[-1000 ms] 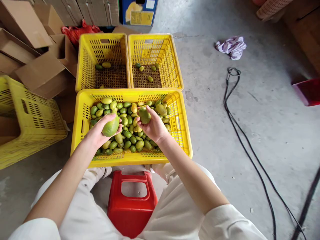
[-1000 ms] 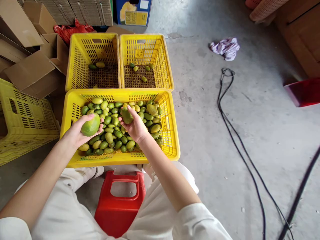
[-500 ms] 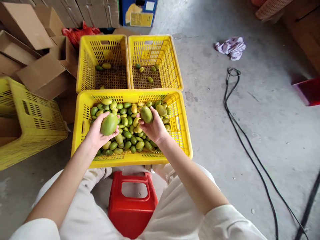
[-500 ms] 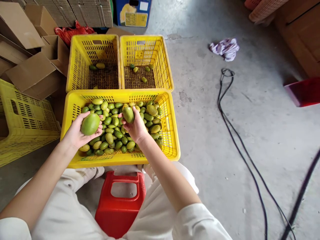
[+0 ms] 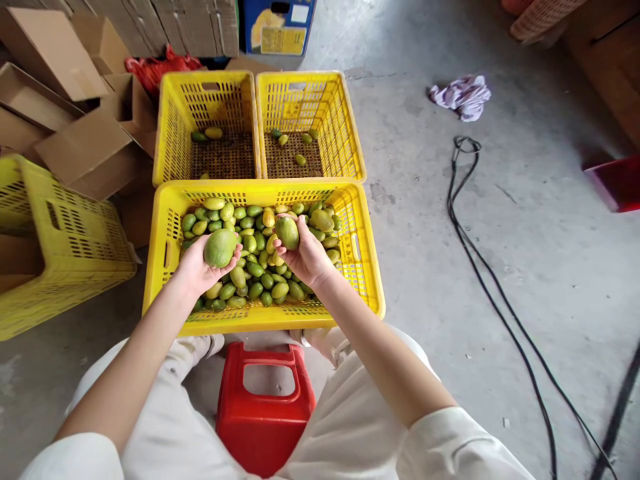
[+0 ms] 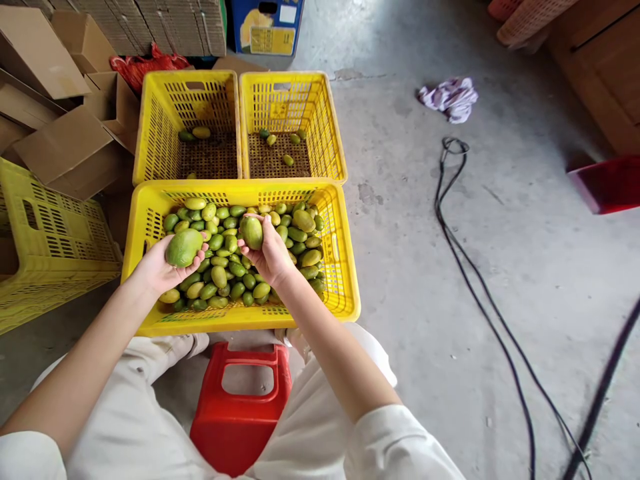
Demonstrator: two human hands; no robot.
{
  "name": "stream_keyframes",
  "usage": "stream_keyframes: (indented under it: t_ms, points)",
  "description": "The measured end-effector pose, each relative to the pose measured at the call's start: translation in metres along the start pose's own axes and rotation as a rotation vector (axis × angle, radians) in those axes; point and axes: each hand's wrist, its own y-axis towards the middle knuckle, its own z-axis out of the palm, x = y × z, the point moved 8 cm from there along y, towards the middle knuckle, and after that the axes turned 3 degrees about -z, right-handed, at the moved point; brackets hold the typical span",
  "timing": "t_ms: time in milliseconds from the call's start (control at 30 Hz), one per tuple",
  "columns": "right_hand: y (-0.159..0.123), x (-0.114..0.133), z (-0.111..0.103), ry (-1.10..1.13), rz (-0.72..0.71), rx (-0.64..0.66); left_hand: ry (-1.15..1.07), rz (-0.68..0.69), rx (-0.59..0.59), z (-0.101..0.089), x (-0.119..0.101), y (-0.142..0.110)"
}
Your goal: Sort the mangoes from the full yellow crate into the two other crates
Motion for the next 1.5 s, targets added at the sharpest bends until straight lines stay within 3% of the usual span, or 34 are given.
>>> stream_keyframes:
  t_ms: [233,567,733,933,1500]
  points:
    - [0.000,0.000,0.001,0.031,0.033,-0.004,-0.009,0.007,0.040,0.005,-0.002,-0.002]
    - [0.002,-0.003,-0.002,-0.049,0.019,0.021,0.083,0.186,0.111,0.006,-0.007,0.000]
    - [0.006,-0.003,-0.002,-0.029,0.017,0.065,0.036,0.194,0.126,0.010,-0.003,0.000]
    - [0.005,0.001,-0.003,0.035,-0.010,0.019,-0.029,0.265,0.112,0.012,-0.005,-0.003]
    - [0.000,0.001,0.002,0.074,0.052,0.023,0.038,0.228,0.184,0.013,-0.011,0.007]
